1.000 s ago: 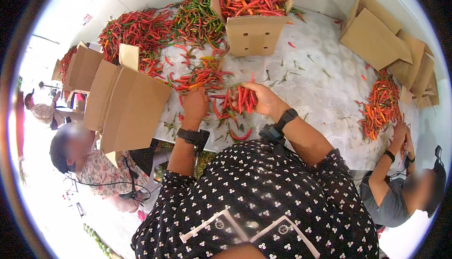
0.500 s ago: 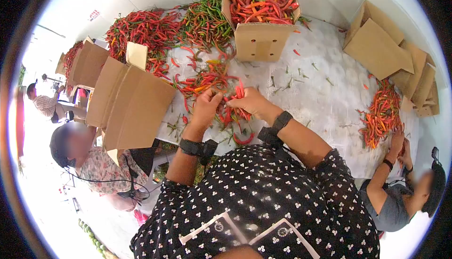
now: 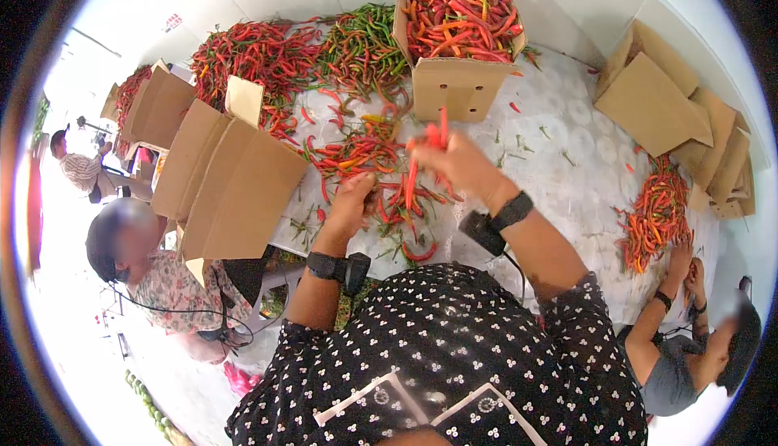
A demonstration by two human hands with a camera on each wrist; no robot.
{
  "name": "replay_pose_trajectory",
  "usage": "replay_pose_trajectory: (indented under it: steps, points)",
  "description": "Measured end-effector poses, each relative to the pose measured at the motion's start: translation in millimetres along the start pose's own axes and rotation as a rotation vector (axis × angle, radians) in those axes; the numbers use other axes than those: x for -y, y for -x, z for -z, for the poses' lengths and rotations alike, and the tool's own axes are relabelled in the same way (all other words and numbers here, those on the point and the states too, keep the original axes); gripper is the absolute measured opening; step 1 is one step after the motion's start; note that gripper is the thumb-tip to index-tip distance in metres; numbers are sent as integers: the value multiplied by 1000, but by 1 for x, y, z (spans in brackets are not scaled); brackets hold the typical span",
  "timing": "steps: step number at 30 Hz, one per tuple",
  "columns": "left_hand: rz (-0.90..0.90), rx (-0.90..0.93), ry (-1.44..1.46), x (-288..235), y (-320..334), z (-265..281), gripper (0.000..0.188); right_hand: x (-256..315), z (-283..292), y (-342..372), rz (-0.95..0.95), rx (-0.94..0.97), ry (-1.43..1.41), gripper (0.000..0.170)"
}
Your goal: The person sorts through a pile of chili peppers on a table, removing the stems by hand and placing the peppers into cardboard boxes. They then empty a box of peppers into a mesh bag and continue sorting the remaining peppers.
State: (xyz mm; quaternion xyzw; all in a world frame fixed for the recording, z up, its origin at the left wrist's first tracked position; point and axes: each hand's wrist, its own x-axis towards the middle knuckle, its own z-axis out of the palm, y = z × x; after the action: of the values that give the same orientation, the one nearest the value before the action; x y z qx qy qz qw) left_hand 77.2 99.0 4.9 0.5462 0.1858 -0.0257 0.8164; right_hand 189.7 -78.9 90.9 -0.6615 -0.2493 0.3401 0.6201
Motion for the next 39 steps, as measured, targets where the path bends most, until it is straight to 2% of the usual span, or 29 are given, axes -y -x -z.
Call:
replay_pose_trajectory:
  steps: [1,3,4,6,10,13,14,16,18,22,24,25,27,28,30,34,36,37,39]
  points:
    - [-1,-1,0,4,0,9,22,18,6,0,40,-129,-76,20]
    - [29,-67,-319,11,1,26,27,49,19,-4,165,-175,-239,20]
    - [25,-67,-319,10,3,24,27,57,27,-9,169,-174,-237,20]
    - [-36,-165,-520,10,12,22,31,67,40,-20,321,-255,-350,16]
    - [-124,-197,-669,20,17,35,31,70,53,-40,321,-302,-397,12]
    - [-188,-308,-604,23,26,45,27,82,49,-31,371,-239,-443,9]
    - [-189,-380,-675,21,27,50,25,79,49,-33,363,-230,-445,9]
    - [-184,-457,-747,22,25,61,23,72,53,-41,377,-316,-419,9]
    - [-343,-566,-727,27,16,71,18,75,57,-41,385,-265,-481,9]
    - [-387,-608,-823,22,0,75,16,77,56,-40,355,-263,-475,10]
    - [-586,-562,-1105,18,-10,76,17,72,56,-39,378,-273,-462,10]
    - [-588,-560,-1103,16,-17,74,17,71,57,-39,368,-278,-472,10]
    - [-634,-563,-1353,14,-27,67,17,68,56,-38,356,-280,-481,11]
    - [-640,-560,-1352,12,-29,63,17,67,54,-35,320,-269,-523,11]
    - [-360,-519,-1581,10,-33,55,16,63,50,-28,286,-262,-562,11]
    - [-283,-431,-1576,12,-28,48,19,50,40,-10,197,-333,-595,13]
    - [-483,-441,-1378,19,-23,48,15,37,41,-7,171,-271,-680,14]
    - [-481,-436,-1380,20,-20,47,15,32,41,-9,214,-249,-743,15]
    - [-499,-409,-1105,18,-15,44,14,26,37,-6,192,-287,-772,15]
